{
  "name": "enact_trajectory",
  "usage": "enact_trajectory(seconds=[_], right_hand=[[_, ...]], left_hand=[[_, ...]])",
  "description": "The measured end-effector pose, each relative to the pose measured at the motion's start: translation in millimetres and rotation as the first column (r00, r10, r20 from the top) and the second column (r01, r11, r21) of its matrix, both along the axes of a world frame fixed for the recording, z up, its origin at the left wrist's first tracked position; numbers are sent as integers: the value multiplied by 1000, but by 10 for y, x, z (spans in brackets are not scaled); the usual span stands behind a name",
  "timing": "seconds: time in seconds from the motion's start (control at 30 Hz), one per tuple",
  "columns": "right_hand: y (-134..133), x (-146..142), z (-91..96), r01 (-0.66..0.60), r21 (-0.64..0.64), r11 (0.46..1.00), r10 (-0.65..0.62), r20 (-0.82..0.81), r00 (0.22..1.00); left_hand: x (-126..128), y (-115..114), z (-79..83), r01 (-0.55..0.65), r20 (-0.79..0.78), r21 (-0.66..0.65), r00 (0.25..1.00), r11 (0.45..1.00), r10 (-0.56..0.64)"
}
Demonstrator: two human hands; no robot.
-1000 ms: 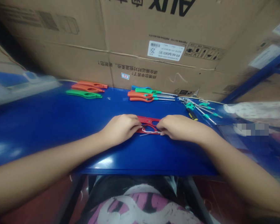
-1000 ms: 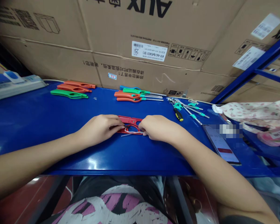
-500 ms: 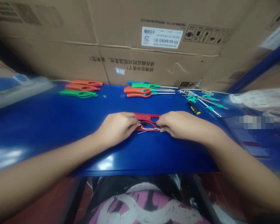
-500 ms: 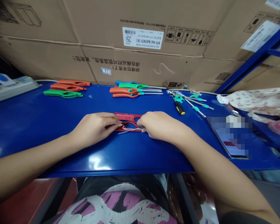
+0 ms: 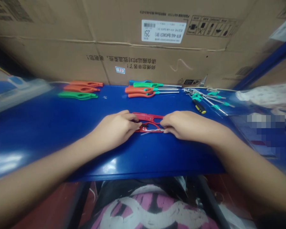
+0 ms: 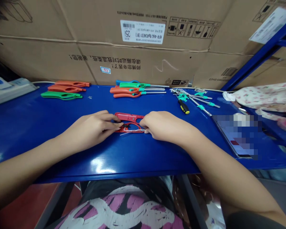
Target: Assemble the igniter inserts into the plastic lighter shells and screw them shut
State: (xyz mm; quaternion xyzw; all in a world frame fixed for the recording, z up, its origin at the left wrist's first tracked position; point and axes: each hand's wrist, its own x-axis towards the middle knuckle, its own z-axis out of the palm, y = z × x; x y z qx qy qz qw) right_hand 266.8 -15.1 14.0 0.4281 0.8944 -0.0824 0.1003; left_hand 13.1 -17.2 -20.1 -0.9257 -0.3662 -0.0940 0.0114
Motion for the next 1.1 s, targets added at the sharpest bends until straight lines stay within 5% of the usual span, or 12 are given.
enact_trajectory(seconds=[0.13, 0.37, 0.53, 1.1], right_hand=[[13, 32, -35, 7, -10, 1000, -8, -48, 999], [50, 94, -11, -29, -102, 994, 0, -267, 964], [69, -53, -163, -34, 15, 999, 38, -406, 913], [104, -116, -309, -110, -2, 994, 96, -470, 877]], left_hand=[[-21, -63, 61, 59, -145, 63, 988, 996, -50], [-112, 89, -51, 133, 129, -126, 985, 983, -117], [-68, 81, -86, 159, 267, -198, 958, 967, -103], [-10, 16, -151, 144, 349, -306, 937, 941, -30]])
